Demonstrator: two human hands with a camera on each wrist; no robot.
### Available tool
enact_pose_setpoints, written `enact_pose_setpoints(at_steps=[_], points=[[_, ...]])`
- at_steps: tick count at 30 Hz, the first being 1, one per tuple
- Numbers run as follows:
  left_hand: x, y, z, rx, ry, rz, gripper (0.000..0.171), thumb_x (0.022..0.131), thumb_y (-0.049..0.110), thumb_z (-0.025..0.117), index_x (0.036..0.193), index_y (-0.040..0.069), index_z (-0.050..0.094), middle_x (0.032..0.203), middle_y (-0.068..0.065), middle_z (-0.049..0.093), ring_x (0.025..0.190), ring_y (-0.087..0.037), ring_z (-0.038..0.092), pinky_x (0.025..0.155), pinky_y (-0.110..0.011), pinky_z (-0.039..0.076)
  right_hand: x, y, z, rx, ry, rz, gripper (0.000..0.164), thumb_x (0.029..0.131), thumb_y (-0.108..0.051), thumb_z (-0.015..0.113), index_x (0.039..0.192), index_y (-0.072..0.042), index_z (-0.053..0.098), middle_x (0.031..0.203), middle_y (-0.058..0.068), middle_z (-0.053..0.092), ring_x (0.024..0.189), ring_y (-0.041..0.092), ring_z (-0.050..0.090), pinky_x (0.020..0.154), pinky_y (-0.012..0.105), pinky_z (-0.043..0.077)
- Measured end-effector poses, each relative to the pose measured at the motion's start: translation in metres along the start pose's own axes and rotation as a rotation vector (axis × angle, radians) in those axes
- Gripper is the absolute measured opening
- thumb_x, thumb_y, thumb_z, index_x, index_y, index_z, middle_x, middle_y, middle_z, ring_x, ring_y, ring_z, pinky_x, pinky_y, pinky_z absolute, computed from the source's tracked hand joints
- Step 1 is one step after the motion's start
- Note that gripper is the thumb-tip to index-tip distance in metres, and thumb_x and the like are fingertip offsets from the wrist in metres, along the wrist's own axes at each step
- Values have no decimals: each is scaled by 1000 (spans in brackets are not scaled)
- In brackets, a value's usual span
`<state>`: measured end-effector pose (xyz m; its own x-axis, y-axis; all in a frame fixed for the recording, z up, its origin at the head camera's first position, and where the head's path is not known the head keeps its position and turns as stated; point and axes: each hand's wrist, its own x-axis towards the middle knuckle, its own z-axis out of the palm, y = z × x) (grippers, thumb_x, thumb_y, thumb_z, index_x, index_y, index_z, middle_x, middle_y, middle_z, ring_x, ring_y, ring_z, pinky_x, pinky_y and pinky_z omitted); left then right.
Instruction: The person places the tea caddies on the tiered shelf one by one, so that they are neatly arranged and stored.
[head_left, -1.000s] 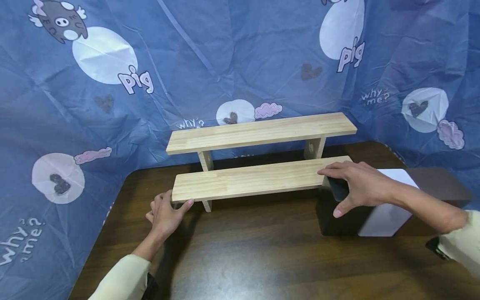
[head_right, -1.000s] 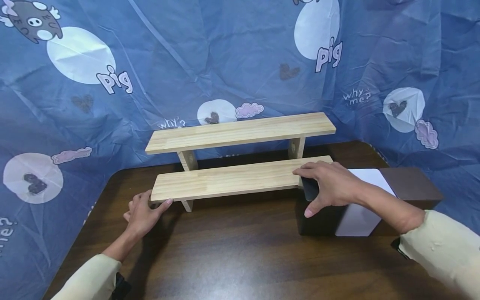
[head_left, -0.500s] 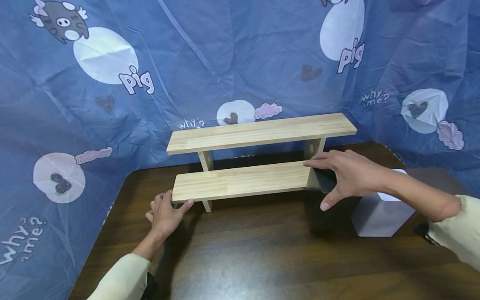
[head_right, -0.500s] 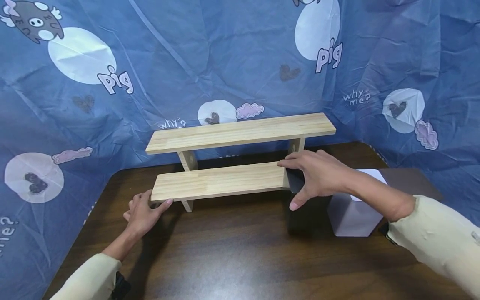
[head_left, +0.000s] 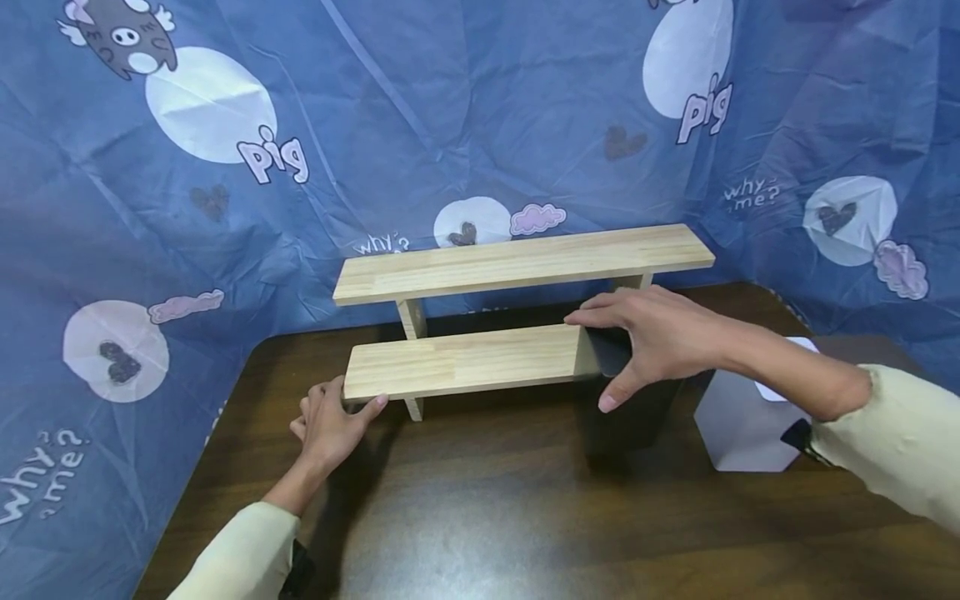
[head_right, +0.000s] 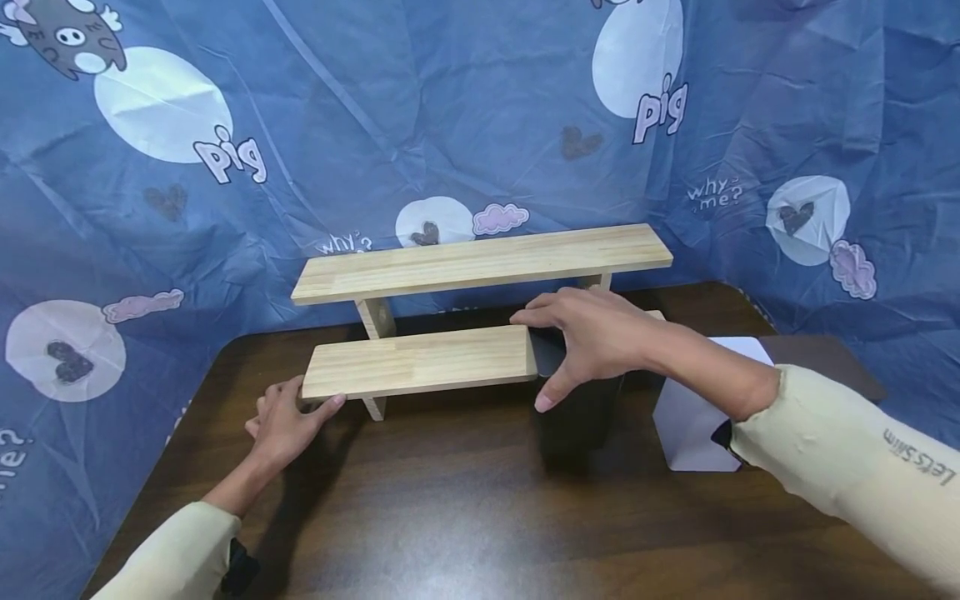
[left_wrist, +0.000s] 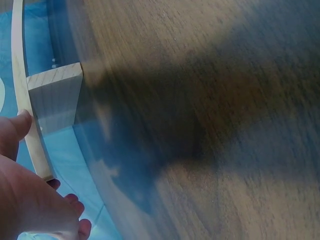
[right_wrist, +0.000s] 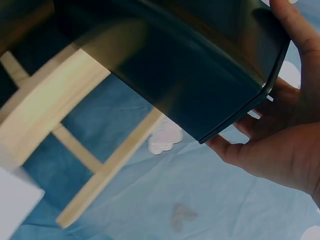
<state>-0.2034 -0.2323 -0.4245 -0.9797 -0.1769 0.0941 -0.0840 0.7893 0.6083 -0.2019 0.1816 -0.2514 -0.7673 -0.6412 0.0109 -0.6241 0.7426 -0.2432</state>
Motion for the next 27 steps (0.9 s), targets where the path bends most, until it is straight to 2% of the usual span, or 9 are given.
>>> enact_pose_setpoints(at_steps=[9,17,23,27], points=[[1,1,-1,6,1,-3,79,84,53,67,141,3,42,129,-24,40,112,-39,32,84,-55,16,25,-27,-18,-31,19,-118,95,58,-62,83,139,-21,53,141,8,51,130,32,45,96,53,41],[1,2,-2,4,-10,-5,80,85,54,66,141,4,41,129,-25,40,112,-40,32,85,-56,16,43,-48,-23,-64,7,-135,94,59,-62,83,139,-24,53,141,6,51,127,28,47,95,48,42],[0,2,-3,6,-13,-6,80,85,53,66,142,2,40,131,-25,39,115,-41,31,87,-57,15,62,-57,-25,-76,8,-154,95,59,-62,83,139,-23,52,139,5,52,120,24,50,86,40,44],[0,2,-3,7,-10,-5,80,85,53,67,141,2,41,129,-25,41,114,-41,32,87,-57,15,77,-61,-23,-57,-8,-150,95,59,-61,83,140,-22,52,140,5,51,122,24,49,90,40,44]])
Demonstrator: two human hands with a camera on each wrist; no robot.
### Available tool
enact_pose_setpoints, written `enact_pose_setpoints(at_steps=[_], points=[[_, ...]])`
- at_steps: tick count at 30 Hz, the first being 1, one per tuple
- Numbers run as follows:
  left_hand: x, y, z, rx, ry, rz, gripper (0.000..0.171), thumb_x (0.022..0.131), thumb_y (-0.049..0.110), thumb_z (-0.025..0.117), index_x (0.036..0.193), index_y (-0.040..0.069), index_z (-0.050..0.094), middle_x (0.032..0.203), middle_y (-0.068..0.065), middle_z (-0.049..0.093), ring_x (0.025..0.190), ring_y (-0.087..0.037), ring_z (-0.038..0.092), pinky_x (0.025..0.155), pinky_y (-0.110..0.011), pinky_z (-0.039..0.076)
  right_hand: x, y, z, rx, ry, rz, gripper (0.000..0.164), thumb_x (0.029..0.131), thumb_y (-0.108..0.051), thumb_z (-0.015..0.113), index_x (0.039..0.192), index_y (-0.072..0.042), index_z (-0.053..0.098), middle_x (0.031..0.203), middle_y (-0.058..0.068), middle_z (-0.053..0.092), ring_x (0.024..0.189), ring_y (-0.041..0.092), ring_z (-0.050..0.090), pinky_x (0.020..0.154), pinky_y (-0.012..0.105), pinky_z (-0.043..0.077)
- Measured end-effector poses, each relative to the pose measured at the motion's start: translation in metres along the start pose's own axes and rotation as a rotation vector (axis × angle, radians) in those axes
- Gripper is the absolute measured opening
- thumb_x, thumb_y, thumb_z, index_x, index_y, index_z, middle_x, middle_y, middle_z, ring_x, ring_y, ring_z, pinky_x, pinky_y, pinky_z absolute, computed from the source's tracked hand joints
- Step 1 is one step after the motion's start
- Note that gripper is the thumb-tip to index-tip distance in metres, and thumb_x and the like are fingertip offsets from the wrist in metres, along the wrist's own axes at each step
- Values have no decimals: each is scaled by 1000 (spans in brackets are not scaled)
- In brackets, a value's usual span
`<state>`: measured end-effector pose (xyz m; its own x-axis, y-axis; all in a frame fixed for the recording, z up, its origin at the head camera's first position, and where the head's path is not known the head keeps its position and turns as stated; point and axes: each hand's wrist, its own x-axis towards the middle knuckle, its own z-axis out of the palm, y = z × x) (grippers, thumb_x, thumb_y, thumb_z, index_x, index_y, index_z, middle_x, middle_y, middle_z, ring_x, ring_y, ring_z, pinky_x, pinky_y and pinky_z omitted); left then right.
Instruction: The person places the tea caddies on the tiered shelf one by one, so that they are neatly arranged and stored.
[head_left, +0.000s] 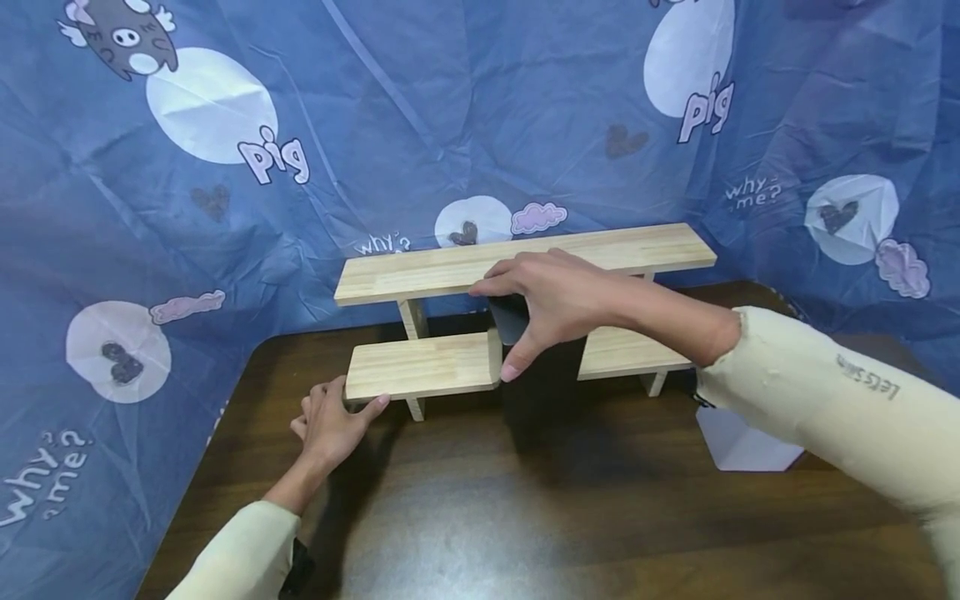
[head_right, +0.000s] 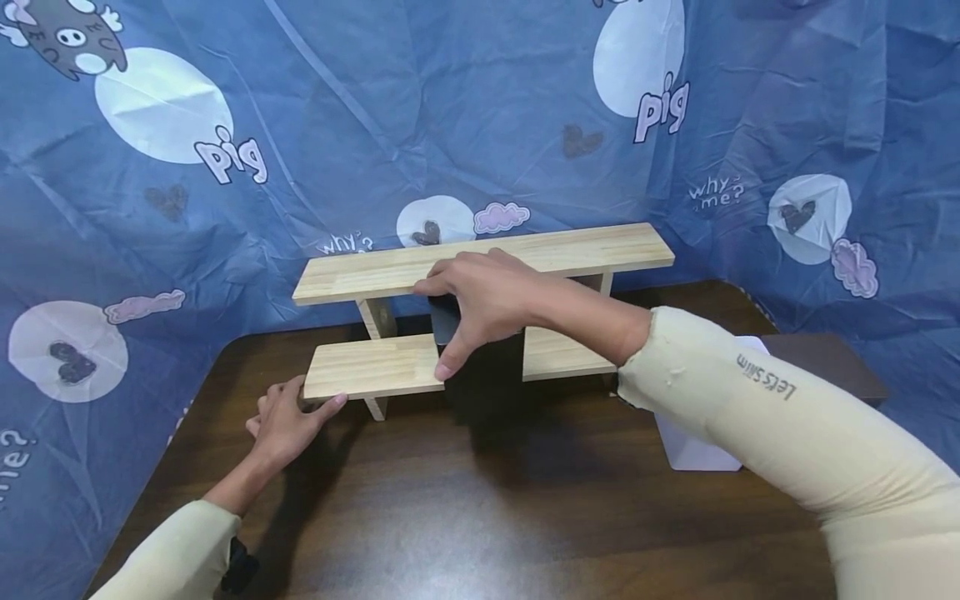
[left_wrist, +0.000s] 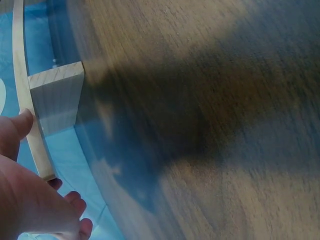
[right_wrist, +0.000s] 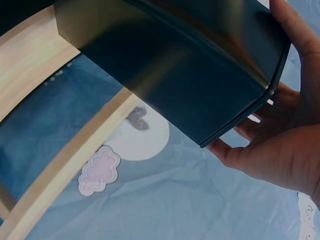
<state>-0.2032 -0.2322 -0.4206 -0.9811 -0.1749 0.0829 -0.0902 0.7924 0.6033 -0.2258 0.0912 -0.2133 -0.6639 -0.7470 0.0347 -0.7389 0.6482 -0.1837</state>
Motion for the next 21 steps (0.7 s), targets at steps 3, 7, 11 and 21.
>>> enact_pose_setpoints(at_steps=[3,7,11,21], points=[[0,-1,0,7,-1,0,80,84,54,67,140,2,42,129,-25,41,113,-40,32,86,-57,16,12,-2,2,10,-7,8,96,58,-61,84,140,-22,52,140,4,51,126,23,47,95,40,42],[1,-1,-1,12,3,-1,80,84,54,67,141,3,42,128,-25,42,111,-40,34,85,-55,17,25,-4,3,26,-8,20,96,58,-60,84,140,-21,52,140,4,50,128,22,45,98,40,39],[0,0,0,12,-15,-3,82,84,54,66,142,2,41,130,-25,41,114,-40,32,86,-57,16,34,-7,5,40,-18,46,96,58,-60,84,141,-23,51,142,2,48,130,20,43,100,39,38],[2,1,0,29,-9,-7,78,84,55,66,138,4,45,125,-24,44,113,-40,33,87,-58,16,55,-17,4,25,-32,30,97,60,-63,82,142,-24,49,144,1,45,130,20,43,101,39,37]])
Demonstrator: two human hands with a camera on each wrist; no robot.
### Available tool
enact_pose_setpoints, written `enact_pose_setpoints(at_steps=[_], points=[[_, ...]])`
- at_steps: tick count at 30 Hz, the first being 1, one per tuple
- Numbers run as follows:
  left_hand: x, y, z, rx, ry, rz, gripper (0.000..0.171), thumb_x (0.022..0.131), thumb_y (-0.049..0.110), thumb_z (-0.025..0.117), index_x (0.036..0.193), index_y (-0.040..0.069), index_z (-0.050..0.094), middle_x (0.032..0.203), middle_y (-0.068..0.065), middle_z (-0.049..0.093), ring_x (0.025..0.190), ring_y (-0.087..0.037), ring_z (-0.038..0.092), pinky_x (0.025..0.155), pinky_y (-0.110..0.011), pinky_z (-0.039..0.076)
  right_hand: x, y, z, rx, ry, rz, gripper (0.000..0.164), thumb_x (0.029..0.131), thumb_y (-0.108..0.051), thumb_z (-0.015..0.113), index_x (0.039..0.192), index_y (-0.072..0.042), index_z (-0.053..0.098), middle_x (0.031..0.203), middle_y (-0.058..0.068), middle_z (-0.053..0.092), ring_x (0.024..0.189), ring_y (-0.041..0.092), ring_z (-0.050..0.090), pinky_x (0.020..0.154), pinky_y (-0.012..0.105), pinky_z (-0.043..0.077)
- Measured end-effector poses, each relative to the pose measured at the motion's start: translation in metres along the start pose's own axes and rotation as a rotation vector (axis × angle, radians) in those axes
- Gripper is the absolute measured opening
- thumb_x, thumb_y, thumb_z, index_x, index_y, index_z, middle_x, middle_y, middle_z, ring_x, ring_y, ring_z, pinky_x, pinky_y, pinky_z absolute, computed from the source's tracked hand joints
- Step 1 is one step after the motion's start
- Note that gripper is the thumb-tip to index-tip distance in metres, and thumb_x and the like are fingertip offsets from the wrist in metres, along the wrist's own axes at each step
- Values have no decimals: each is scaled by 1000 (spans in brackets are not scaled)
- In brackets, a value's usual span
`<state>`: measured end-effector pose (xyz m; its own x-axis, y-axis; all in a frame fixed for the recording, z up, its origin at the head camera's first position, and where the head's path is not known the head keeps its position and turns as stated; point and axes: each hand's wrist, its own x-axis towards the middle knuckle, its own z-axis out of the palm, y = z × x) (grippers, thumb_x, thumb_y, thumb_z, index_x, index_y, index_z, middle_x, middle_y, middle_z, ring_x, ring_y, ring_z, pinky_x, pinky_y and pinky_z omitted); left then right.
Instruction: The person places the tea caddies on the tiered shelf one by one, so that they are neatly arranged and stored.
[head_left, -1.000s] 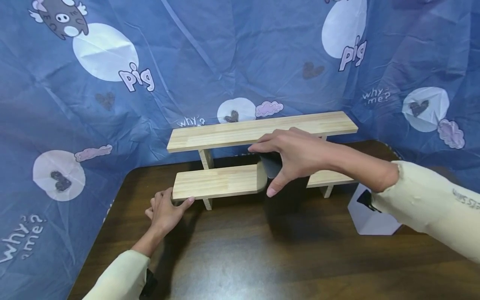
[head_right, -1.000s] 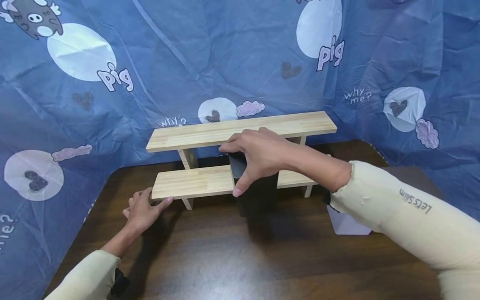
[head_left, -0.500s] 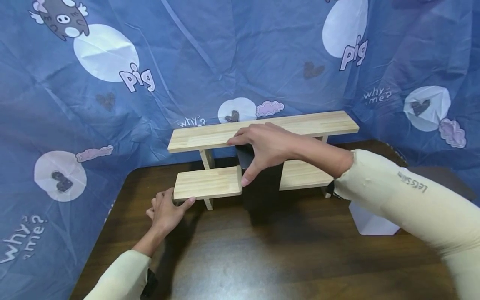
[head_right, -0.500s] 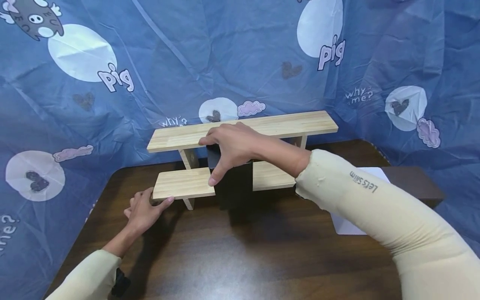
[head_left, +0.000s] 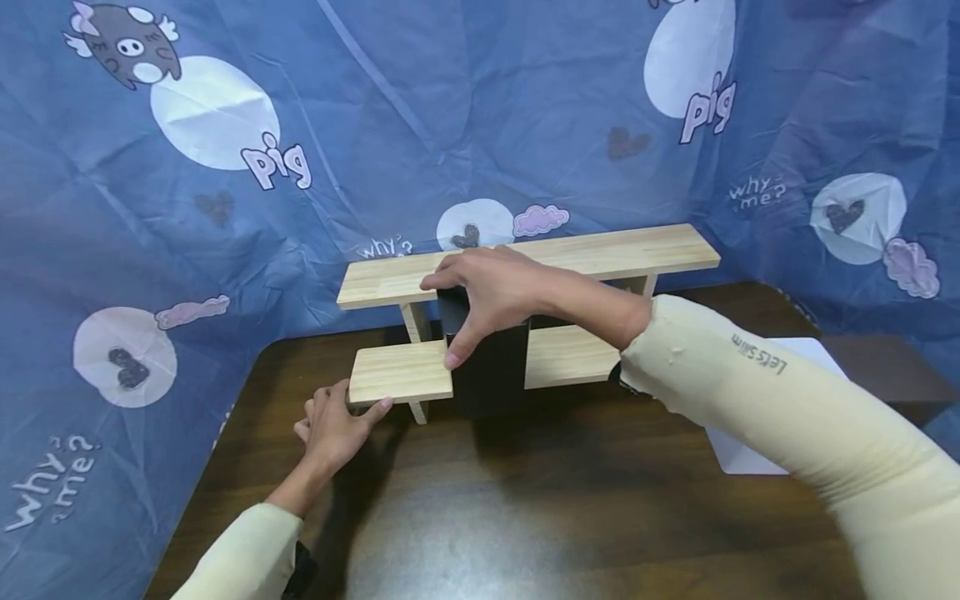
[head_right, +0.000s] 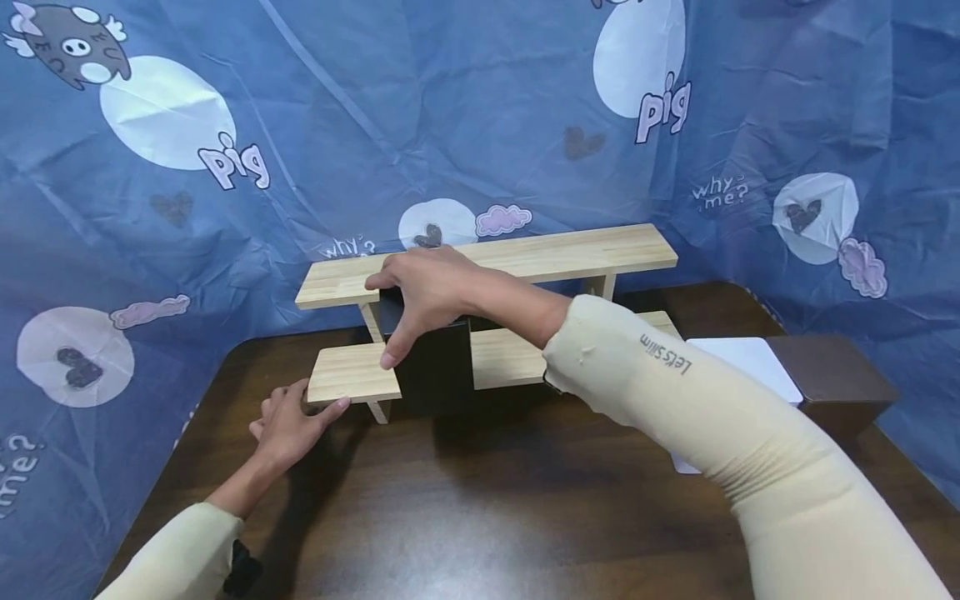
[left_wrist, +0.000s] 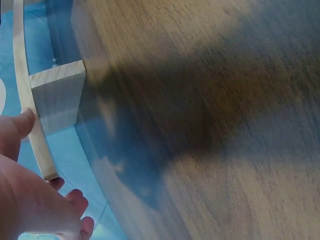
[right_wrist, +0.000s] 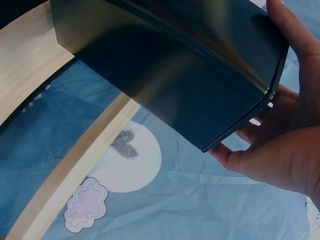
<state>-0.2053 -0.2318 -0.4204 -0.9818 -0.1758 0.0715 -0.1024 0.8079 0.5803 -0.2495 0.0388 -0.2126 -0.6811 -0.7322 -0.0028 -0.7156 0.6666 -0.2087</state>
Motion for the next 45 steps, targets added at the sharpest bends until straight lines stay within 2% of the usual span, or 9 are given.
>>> enact_pose_setpoints(at_steps=[16,26,34,45], points=[[0,0,-2,3,-5,0,78,84,55,66,138,3,44,124,-24,44,112,-41,33,86,-58,17,27,-9,2,2,-17,-10,98,60,-63,82,143,-24,47,147,2,43,133,21,40,105,43,32],[-1,0,-2,-3,-15,-5,80,85,55,65,140,3,41,125,-25,42,113,-42,32,87,-60,15,45,-10,9,-10,13,3,98,60,-66,80,144,-27,46,148,2,42,136,21,36,106,49,25],[0,-1,-1,-4,-12,-11,80,85,54,66,140,2,40,126,-25,42,114,-41,32,87,-59,16,60,-7,12,-34,11,3,99,59,-67,80,143,-24,48,146,3,44,133,20,40,102,48,30],[-2,1,-2,0,-18,-18,81,86,53,65,141,0,39,127,-27,41,115,-43,31,87,-60,15,76,-4,21,-39,-7,25,100,62,-67,78,144,-22,46,145,4,44,132,22,39,102,55,27]])
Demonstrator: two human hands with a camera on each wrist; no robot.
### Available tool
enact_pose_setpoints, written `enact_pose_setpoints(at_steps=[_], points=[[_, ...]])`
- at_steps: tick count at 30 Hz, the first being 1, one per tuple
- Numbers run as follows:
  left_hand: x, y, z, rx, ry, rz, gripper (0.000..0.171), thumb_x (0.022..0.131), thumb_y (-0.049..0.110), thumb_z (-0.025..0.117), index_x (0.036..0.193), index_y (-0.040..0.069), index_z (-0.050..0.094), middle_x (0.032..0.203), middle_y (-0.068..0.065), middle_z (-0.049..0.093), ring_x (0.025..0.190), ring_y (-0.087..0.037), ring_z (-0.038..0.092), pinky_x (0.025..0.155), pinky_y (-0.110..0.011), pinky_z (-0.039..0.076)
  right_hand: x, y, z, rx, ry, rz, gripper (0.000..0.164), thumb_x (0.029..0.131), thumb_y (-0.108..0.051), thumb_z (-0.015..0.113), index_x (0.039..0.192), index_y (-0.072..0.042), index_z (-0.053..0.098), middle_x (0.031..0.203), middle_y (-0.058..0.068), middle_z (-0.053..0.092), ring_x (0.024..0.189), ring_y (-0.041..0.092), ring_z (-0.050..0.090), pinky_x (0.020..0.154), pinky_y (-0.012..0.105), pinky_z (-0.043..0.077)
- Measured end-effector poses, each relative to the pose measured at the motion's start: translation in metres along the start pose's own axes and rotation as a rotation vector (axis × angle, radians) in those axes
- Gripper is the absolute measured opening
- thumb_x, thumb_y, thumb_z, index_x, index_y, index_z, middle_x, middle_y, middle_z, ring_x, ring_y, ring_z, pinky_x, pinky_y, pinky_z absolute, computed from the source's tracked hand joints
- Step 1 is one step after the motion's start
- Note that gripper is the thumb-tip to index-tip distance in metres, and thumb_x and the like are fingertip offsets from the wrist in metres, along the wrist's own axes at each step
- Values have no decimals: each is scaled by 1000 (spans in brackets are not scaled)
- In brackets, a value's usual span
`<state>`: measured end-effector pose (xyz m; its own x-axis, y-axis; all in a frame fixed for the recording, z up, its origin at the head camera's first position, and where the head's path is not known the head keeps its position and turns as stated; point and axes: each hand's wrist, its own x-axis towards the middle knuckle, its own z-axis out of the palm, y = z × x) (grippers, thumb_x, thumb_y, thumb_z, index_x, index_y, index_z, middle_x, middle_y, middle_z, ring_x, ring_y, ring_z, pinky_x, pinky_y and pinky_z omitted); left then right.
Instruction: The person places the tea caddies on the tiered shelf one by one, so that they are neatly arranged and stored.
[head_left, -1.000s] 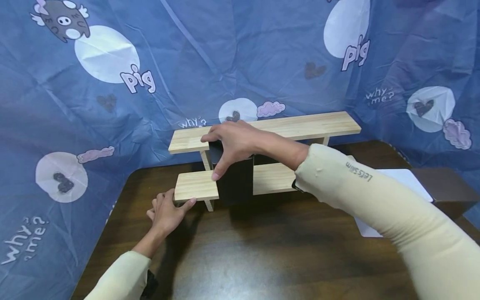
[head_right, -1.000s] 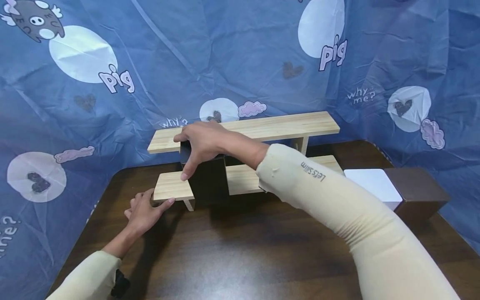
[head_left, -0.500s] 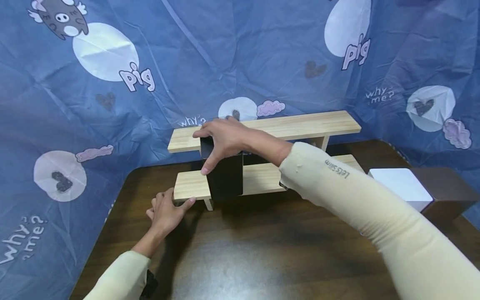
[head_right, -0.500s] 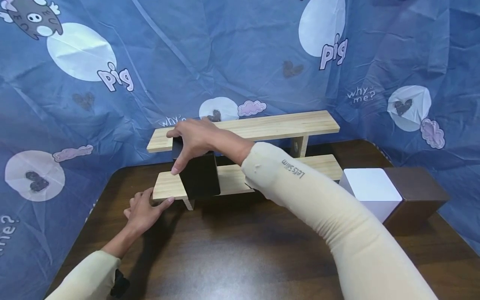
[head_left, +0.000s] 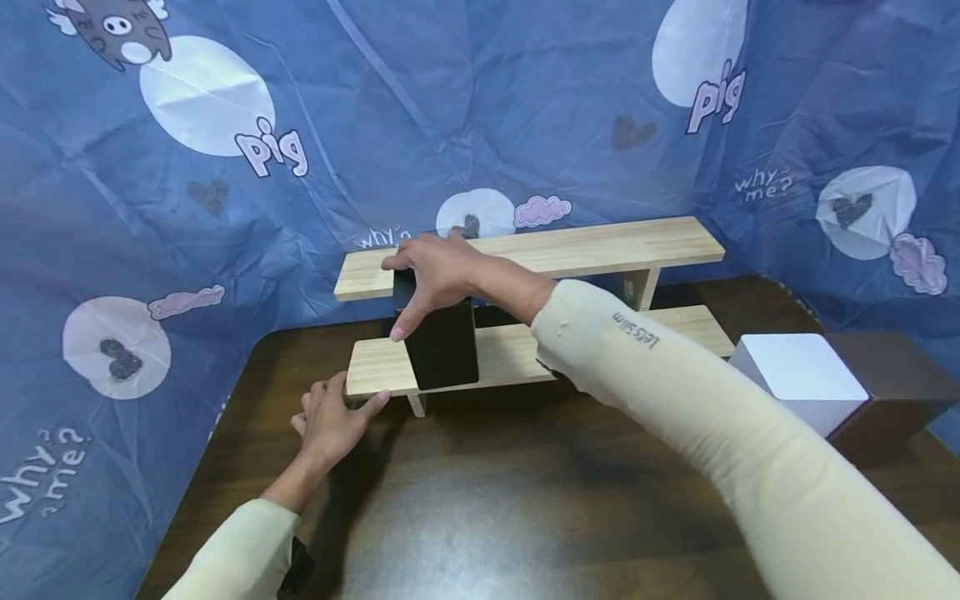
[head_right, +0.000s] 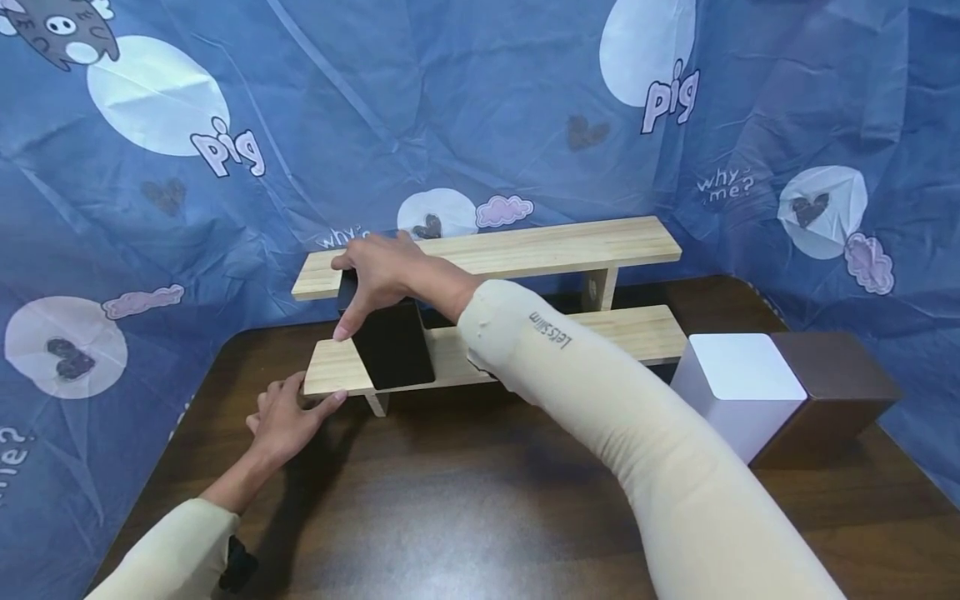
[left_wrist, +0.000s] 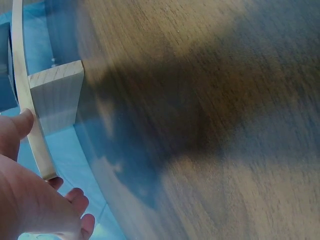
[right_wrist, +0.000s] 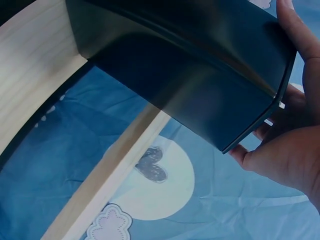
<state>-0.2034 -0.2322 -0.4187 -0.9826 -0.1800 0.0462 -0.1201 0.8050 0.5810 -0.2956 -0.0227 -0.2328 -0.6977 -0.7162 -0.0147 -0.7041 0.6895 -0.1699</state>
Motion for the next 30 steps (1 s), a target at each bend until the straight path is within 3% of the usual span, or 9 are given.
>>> enact_pose_setpoints(at_steps=[15,20,24,30], points=[[3,2,0,-3,5,10,81,85,54,65,142,1,39,128,-26,42,114,-41,32,88,-59,16,8,12,-4,44,-77,72,101,64,-68,76,148,-27,38,155,5,31,142,23,26,108,57,17],[4,1,1,2,2,5,81,86,53,65,142,0,39,127,-26,42,115,-41,32,88,-58,16,7,11,-5,17,-140,66,104,70,-70,70,153,-28,25,158,7,21,145,28,18,108,61,11],[4,0,1,8,-1,-1,80,86,52,65,141,1,39,127,-25,42,115,-40,32,88,-58,16,0,11,-6,6,-158,51,108,72,-70,68,155,-29,12,159,5,15,145,31,14,109,61,8],[2,0,1,12,-4,2,81,85,54,65,141,1,40,127,-25,42,115,-41,32,87,-58,17,-23,15,-17,8,-93,15,112,72,-65,72,156,-27,10,158,3,16,141,28,19,108,58,11]])
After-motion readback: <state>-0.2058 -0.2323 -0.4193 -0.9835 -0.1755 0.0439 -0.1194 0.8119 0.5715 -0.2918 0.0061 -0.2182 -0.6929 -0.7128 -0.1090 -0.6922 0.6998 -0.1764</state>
